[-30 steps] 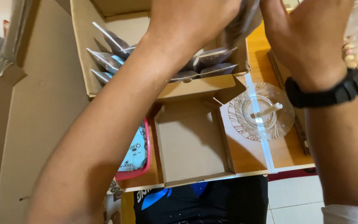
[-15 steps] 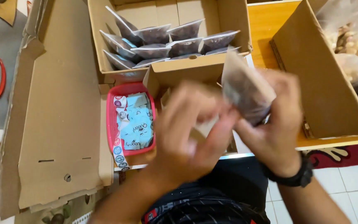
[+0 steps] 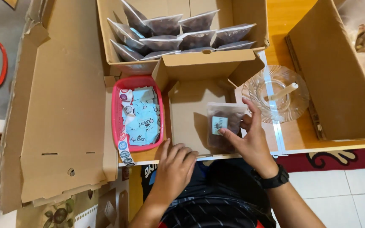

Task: Assembling a cardboard box, filling it with small bags of product, and applying labels.

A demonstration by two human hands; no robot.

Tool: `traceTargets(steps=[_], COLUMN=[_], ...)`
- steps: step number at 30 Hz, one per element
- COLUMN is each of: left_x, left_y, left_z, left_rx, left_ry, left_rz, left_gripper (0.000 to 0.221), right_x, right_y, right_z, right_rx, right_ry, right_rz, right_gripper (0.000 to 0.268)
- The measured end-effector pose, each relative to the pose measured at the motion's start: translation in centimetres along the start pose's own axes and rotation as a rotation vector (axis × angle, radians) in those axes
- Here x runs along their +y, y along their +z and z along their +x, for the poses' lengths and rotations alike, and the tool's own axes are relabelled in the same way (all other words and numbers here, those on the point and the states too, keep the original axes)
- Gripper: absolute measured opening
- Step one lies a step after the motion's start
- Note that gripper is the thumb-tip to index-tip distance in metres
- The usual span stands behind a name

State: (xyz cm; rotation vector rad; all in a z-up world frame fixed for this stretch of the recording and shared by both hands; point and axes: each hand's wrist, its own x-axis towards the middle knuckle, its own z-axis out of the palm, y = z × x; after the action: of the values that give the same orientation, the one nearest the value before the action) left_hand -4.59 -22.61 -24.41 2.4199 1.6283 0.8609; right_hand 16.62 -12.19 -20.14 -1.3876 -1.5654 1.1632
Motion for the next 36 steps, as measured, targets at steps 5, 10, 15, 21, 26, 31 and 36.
traceTargets(steps=[5, 10, 15, 21, 26, 31, 36], left_x=[0.0, -0.2, 1.6, 0.3, -0.6, -0.7, -0.1], left_y=[-0.9, -1.2, -1.8, 2.0, 3.0, 2.3, 2.0], left_z=[-0.5, -0.1, 2.7, 8.9, 10.0, 10.2, 10.6], left_rx=[-0.035, -0.081, 0.032, -0.176, -0.435, -0.66, -0.649], left_ry=[-0.045, -0.05, -0.014, -0.103, -0.092, -0.088, -0.086], left_rz=[-0.009, 0.036, -0.026, -0.081, -0.055, -0.079, -0.066], left_gripper=[0.013, 0.014, 0.02, 0.06, 0.063, 0.068, 0.072], right_x=[2.8, 4.0, 4.3, 6.6, 6.0, 5.9, 5.3], right_y=[-0.3, -0.8, -0.6, 0.2, 0.0, 0.3, 0.7], right_z=[0.5, 0.0, -2.0, -3.0, -3.2, -3.2, -3.2], right_rx=[-0.025, -0.005, -0.056, -0.03, -0.039, -0.065, -0.1], right_ry=[-0.197, -0.362, 0.055, 0.04, 0.082, 0.09, 0.073], right_rz=[-0.406, -0.558, 0.139, 0.213, 0.188, 0.18, 0.17], right_gripper=[0.087, 0.068, 0.07, 0.064, 0.065, 0.065, 0.068])
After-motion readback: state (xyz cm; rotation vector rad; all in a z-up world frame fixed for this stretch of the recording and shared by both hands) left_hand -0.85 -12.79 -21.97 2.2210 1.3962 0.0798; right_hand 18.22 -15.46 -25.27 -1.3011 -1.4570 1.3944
